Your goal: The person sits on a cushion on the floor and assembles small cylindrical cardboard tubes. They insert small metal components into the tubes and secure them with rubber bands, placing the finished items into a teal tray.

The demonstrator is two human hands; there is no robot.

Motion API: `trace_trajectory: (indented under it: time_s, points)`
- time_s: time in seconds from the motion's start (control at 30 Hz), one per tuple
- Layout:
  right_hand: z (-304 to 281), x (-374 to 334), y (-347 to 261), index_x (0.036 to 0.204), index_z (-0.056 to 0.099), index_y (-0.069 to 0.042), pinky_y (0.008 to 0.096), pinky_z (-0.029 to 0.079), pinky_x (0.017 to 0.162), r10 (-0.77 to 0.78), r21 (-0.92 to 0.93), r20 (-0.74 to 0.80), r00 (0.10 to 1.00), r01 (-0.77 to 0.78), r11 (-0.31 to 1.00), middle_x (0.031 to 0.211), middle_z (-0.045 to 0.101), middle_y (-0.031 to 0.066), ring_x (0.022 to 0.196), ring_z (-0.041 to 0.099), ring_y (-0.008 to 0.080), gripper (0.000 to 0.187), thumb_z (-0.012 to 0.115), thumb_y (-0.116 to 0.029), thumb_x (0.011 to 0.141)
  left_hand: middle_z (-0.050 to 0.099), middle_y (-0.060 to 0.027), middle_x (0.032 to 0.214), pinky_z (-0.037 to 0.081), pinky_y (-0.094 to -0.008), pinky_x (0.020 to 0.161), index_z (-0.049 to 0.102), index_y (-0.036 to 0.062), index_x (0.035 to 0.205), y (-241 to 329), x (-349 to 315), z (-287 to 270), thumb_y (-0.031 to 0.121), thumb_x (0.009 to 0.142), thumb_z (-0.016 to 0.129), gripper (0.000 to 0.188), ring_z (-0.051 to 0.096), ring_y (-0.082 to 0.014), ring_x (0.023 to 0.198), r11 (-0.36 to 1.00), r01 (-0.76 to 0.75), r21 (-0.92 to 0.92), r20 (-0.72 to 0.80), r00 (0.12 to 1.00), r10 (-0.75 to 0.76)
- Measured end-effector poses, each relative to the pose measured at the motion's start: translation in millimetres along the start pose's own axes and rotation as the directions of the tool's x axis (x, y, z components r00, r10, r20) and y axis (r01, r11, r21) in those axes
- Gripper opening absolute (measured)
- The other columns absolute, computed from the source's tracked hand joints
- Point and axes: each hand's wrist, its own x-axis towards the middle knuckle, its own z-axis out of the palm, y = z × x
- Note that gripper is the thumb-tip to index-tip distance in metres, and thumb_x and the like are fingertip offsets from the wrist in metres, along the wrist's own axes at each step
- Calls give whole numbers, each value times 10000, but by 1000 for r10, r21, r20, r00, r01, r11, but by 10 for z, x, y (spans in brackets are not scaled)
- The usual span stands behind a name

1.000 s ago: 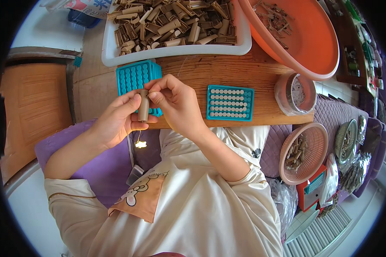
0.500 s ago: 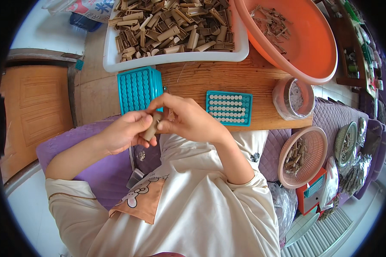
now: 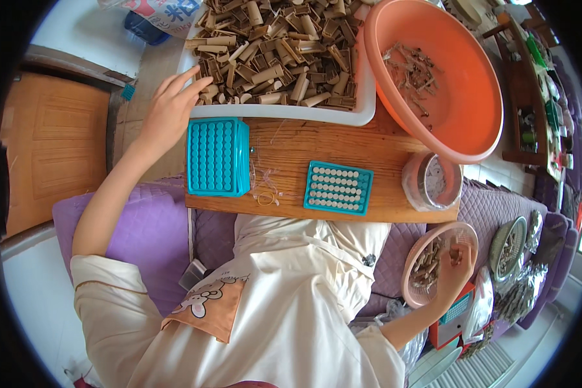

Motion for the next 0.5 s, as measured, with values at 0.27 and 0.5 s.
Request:
trace_trajectory:
  time_s: [0.27,0.5]
  points:
    - [252,-3,1063,973,548,-13,392,424,769,127,-412,164,978,-49,910,888,575,188,871,539,345,288,563,-67,690,269,-56,1374,25,-623,966,461,245,1214,-157,141,59,153,878,391,355,130,-306,1295,984,85,159,309,942,-131]
    - [109,785,198,985,572,-26,307,469,709,39,-120,-307,951,-80,990,901,612,135,783,606,212,214,553,-125,796,331,-44,1338,1,-606,972,497,194,1187,-157,197,88,161,867,404,335,144,-262,1294,992,98,83,333,935,-120]
